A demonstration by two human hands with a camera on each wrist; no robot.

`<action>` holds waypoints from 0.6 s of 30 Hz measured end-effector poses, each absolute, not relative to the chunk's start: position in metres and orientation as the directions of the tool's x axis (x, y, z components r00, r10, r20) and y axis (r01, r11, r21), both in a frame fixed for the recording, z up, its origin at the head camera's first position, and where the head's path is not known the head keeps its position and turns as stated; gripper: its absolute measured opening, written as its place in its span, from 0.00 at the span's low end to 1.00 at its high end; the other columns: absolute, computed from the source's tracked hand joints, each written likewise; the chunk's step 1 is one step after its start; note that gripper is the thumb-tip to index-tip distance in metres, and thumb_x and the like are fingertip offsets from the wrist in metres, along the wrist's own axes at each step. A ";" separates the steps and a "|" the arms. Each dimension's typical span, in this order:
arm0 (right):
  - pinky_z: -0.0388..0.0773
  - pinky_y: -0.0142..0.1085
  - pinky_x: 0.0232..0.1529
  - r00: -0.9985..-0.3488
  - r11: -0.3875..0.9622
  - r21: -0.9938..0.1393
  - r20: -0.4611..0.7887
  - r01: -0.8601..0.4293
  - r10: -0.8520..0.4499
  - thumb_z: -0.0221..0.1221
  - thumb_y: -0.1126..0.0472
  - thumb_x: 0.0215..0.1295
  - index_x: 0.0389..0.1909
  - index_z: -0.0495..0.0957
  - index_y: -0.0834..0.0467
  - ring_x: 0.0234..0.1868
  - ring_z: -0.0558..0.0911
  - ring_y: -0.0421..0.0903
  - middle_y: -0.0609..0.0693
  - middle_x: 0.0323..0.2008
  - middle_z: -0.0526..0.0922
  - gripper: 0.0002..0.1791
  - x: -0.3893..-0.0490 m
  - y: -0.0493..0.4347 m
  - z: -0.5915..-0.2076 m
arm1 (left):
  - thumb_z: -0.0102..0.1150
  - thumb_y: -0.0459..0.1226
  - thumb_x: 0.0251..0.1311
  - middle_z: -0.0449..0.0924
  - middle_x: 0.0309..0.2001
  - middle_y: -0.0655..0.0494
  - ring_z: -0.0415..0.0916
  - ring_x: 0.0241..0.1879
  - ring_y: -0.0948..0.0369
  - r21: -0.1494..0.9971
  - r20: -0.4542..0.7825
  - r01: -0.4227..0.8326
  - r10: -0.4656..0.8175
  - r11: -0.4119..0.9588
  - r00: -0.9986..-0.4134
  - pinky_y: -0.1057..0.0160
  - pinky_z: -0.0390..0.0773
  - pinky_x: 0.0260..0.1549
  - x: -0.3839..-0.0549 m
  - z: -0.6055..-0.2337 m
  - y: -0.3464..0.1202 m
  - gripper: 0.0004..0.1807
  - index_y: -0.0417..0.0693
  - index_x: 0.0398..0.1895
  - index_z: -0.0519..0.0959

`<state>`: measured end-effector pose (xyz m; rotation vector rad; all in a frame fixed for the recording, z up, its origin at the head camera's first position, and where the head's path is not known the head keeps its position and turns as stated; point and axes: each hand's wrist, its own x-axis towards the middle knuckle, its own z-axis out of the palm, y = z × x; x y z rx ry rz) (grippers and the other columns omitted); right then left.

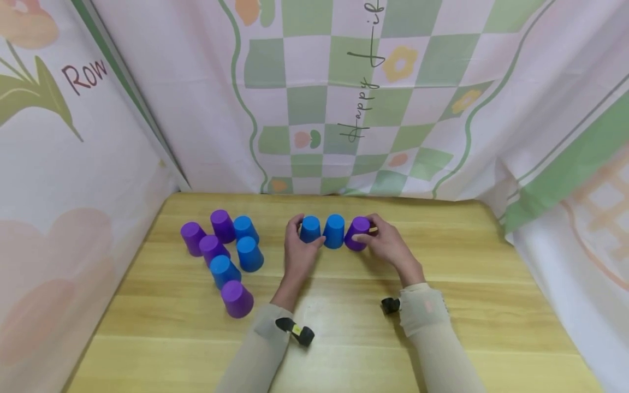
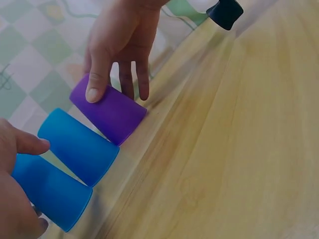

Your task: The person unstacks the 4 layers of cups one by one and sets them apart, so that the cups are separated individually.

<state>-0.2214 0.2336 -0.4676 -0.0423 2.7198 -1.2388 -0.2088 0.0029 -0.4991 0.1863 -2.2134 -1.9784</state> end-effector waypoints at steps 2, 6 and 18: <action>0.81 0.58 0.61 -0.988 0.659 -0.751 -0.130 0.040 -0.087 0.65 0.46 0.73 0.70 0.69 0.57 0.65 0.79 0.65 0.64 0.66 0.78 0.32 -0.221 0.233 -0.468 | 0.75 0.31 0.59 0.70 0.74 0.49 0.63 0.78 0.46 0.992 0.041 0.015 -0.206 0.127 -0.978 0.42 0.65 0.77 -0.210 -0.501 0.004 0.40 0.51 0.74 0.69; 0.81 0.58 0.62 -0.988 0.662 -0.748 -0.133 0.044 -0.084 0.65 0.46 0.73 0.70 0.69 0.57 0.65 0.79 0.65 0.64 0.66 0.78 0.32 -0.221 0.233 -0.468 | 0.74 0.31 0.60 0.71 0.74 0.50 0.64 0.77 0.46 0.989 0.033 0.001 -0.210 0.149 -0.977 0.40 0.64 0.76 -0.213 -0.503 0.006 0.38 0.53 0.73 0.69; 0.81 0.57 0.62 -0.988 0.661 -0.749 -0.131 0.044 -0.083 0.65 0.46 0.73 0.69 0.69 0.56 0.65 0.79 0.64 0.63 0.66 0.78 0.31 -0.219 0.232 -0.467 | 0.68 0.29 0.64 0.72 0.72 0.50 0.65 0.77 0.47 0.993 0.036 0.011 -0.216 0.115 -0.976 0.39 0.64 0.76 -0.219 -0.502 0.005 0.33 0.51 0.71 0.70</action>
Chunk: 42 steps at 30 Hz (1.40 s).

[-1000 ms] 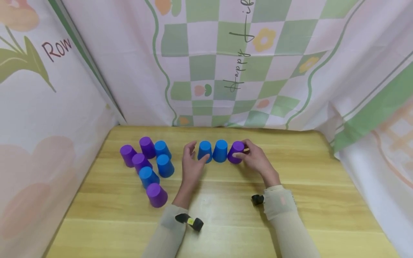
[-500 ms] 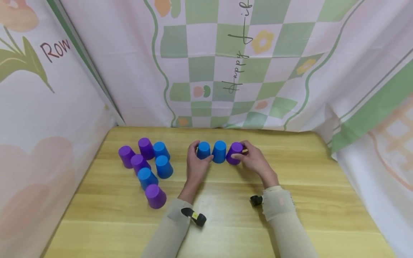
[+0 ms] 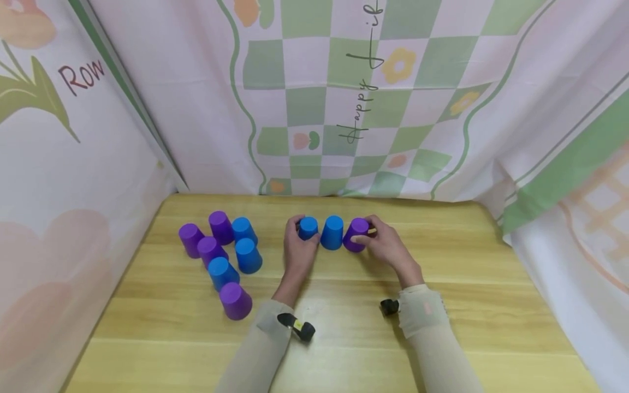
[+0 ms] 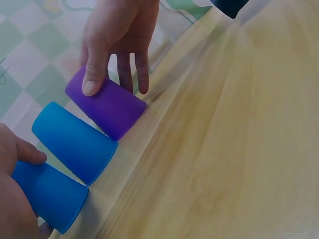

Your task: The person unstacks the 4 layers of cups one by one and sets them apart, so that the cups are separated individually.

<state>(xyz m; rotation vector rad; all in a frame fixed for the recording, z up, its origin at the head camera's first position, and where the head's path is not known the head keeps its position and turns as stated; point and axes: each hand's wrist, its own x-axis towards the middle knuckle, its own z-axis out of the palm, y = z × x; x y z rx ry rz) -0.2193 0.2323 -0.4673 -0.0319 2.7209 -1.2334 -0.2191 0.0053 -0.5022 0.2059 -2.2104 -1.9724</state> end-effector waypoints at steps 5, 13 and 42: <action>0.81 0.57 0.62 -0.987 0.660 -0.749 -0.138 0.050 -0.082 0.65 0.46 0.73 0.70 0.69 0.55 0.65 0.79 0.64 0.62 0.66 0.78 0.31 -0.219 0.233 -0.467 | 0.68 0.28 0.63 0.74 0.70 0.49 0.68 0.74 0.47 0.997 0.040 0.023 -0.242 0.075 -0.969 0.39 0.66 0.75 -0.224 -0.498 -0.002 0.32 0.49 0.70 0.71; 0.82 0.57 0.61 -0.987 0.656 -0.753 -0.139 0.052 -0.081 0.65 0.46 0.73 0.69 0.70 0.55 0.65 0.79 0.64 0.62 0.65 0.79 0.30 -0.218 0.233 -0.465 | 0.67 0.27 0.62 0.76 0.68 0.49 0.69 0.73 0.47 0.997 0.058 0.032 -0.397 0.073 -0.916 0.42 0.66 0.75 -0.239 -0.484 -0.022 0.30 0.47 0.67 0.72; 0.81 0.57 0.62 -0.987 0.645 -0.762 -0.140 0.058 -0.076 0.65 0.48 0.73 0.69 0.70 0.55 0.65 0.79 0.64 0.62 0.65 0.79 0.29 -0.219 0.231 -0.468 | 0.53 0.21 0.66 0.73 0.67 0.42 0.68 0.70 0.47 0.992 0.095 0.020 -0.630 0.126 -0.771 0.51 0.65 0.76 -0.278 -0.486 -0.040 0.26 0.39 0.68 0.69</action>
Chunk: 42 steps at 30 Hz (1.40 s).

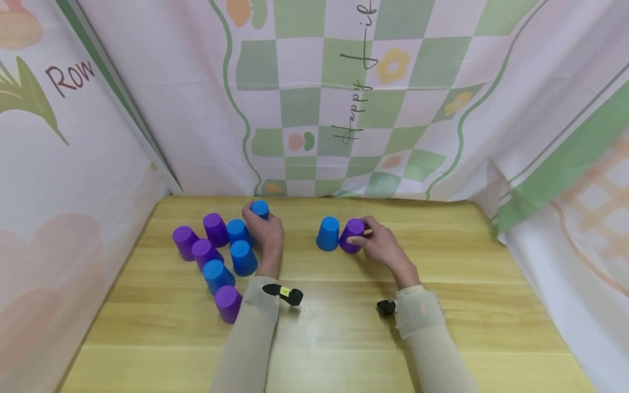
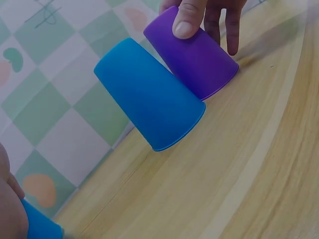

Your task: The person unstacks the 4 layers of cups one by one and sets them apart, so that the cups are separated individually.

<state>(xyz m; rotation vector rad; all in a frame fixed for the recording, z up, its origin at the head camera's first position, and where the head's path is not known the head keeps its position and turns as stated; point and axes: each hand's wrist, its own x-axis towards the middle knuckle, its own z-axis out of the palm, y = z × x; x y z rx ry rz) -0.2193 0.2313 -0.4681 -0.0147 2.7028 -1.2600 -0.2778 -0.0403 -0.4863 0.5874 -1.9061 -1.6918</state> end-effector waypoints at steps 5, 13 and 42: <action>0.83 0.55 0.59 -0.987 0.642 -0.764 -0.143 0.060 -0.078 0.65 0.47 0.73 0.69 0.70 0.54 0.64 0.80 0.63 0.62 0.64 0.79 0.30 -0.220 0.232 -0.469 | 0.53 0.22 0.68 0.73 0.68 0.43 0.68 0.71 0.48 0.990 0.094 0.007 -0.629 0.139 -0.771 0.52 0.64 0.76 -0.279 -0.486 -0.041 0.26 0.41 0.68 0.69; 0.84 0.54 0.58 -0.987 0.644 -0.763 -0.142 0.060 -0.077 0.65 0.47 0.74 0.69 0.70 0.55 0.63 0.80 0.63 0.62 0.64 0.80 0.29 -0.219 0.232 -0.468 | 0.53 0.22 0.69 0.69 0.72 0.44 0.64 0.75 0.49 0.996 0.054 -0.004 -0.614 0.092 -0.788 0.52 0.60 0.79 -0.278 -0.489 -0.042 0.29 0.43 0.72 0.66; 0.82 0.56 0.60 -0.985 0.642 -0.764 -0.153 0.067 -0.080 0.66 0.47 0.73 0.70 0.70 0.54 0.65 0.79 0.64 0.62 0.66 0.78 0.31 -0.219 0.232 -0.467 | 0.58 0.27 0.68 0.57 0.82 0.47 0.50 0.83 0.50 0.996 0.051 -0.004 -0.596 0.091 -0.802 0.49 0.50 0.83 -0.268 -0.479 -0.039 0.39 0.49 0.81 0.59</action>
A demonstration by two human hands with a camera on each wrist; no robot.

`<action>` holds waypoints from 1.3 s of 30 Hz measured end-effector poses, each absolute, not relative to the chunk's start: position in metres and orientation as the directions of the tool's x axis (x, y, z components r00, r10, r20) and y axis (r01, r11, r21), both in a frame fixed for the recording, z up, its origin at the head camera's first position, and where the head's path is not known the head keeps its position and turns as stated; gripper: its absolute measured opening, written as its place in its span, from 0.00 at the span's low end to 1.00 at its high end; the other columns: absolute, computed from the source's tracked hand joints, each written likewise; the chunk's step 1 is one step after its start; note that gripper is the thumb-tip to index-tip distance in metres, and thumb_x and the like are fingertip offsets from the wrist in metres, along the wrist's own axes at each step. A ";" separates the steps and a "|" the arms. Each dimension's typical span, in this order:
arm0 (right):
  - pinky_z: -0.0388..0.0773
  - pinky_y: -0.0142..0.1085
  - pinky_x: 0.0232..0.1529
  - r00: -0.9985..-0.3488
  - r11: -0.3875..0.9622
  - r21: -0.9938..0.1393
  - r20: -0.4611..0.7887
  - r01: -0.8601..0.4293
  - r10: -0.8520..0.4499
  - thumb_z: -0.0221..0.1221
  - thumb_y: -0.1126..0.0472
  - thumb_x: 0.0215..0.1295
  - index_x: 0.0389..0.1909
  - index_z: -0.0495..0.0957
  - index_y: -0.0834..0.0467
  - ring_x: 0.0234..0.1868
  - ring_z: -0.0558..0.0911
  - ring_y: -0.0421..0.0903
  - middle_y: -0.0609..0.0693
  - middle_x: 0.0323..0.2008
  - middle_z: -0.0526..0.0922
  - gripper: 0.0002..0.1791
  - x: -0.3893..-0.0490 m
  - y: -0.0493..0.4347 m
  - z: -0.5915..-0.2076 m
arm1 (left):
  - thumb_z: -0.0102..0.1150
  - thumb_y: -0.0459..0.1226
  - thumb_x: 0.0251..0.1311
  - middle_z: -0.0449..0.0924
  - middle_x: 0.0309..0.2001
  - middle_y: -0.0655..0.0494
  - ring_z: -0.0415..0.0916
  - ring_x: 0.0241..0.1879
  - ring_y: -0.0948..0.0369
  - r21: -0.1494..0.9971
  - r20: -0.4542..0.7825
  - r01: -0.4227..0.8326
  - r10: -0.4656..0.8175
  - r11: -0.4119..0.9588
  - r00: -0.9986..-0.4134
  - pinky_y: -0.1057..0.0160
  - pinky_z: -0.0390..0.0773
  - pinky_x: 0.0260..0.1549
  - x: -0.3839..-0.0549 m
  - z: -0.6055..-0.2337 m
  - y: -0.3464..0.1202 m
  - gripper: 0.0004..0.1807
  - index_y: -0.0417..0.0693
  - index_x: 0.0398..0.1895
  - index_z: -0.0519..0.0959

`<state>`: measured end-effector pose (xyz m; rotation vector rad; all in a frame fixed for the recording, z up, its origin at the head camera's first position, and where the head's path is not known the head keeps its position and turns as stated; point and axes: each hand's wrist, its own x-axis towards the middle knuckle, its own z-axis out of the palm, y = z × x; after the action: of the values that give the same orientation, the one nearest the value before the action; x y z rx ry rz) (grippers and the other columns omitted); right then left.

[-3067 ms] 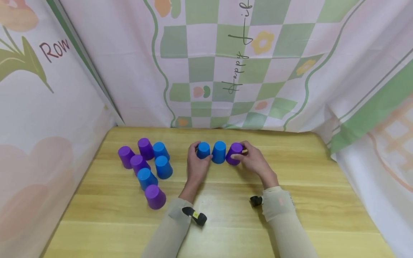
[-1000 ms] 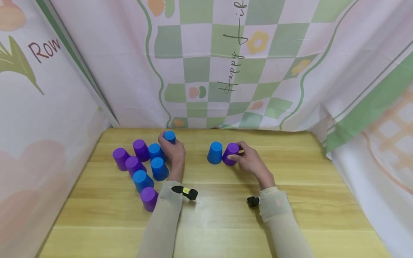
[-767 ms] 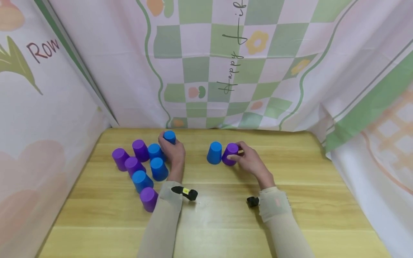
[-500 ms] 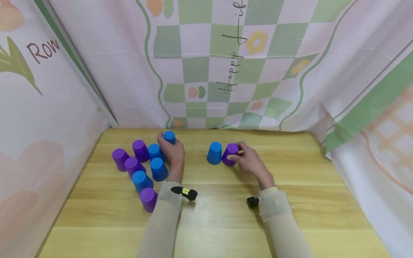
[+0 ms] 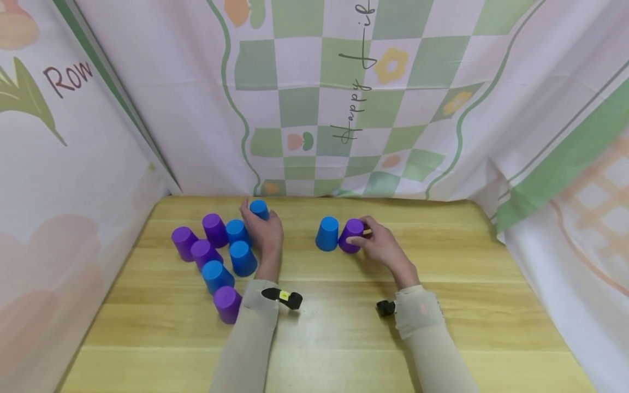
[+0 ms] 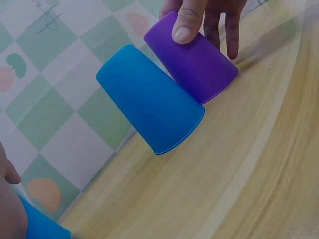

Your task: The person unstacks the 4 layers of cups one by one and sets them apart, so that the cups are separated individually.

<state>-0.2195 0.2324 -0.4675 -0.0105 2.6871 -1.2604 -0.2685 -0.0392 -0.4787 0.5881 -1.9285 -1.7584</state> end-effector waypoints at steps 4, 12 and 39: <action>0.82 0.56 0.61 -0.985 0.643 -0.762 -0.157 0.071 -0.078 0.65 0.47 0.73 0.70 0.70 0.54 0.66 0.79 0.64 0.62 0.66 0.78 0.30 -0.219 0.233 -0.469 | 0.60 0.29 0.68 0.50 0.85 0.47 0.43 0.85 0.51 0.996 0.055 0.005 -0.579 0.087 -0.814 0.50 0.46 0.84 -0.262 -0.473 -0.036 0.41 0.52 0.82 0.58; 0.82 0.55 0.60 -0.986 0.649 -0.758 -0.148 0.061 -0.081 0.65 0.46 0.73 0.70 0.69 0.54 0.65 0.79 0.63 0.62 0.65 0.79 0.31 -0.220 0.234 -0.470 | 0.59 0.29 0.70 0.44 0.86 0.49 0.39 0.85 0.53 0.992 0.124 0.105 -0.502 0.067 -0.856 0.53 0.45 0.84 -0.243 -0.454 -0.025 0.40 0.53 0.83 0.59; 0.82 0.58 0.60 -0.989 0.667 -0.744 -0.123 0.033 -0.088 0.65 0.46 0.73 0.70 0.70 0.56 0.64 0.80 0.65 0.64 0.65 0.79 0.31 -0.222 0.233 -0.471 | 0.67 0.28 0.65 0.60 0.82 0.51 0.59 0.79 0.41 0.972 0.132 0.134 0.023 0.192 -0.991 0.43 0.64 0.77 -0.209 -0.485 0.012 0.45 0.52 0.83 0.59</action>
<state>-0.2216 0.2328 -0.4706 -0.0452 2.7310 -1.2236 -0.2089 0.0116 -0.4845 -0.1554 -2.3558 -1.9371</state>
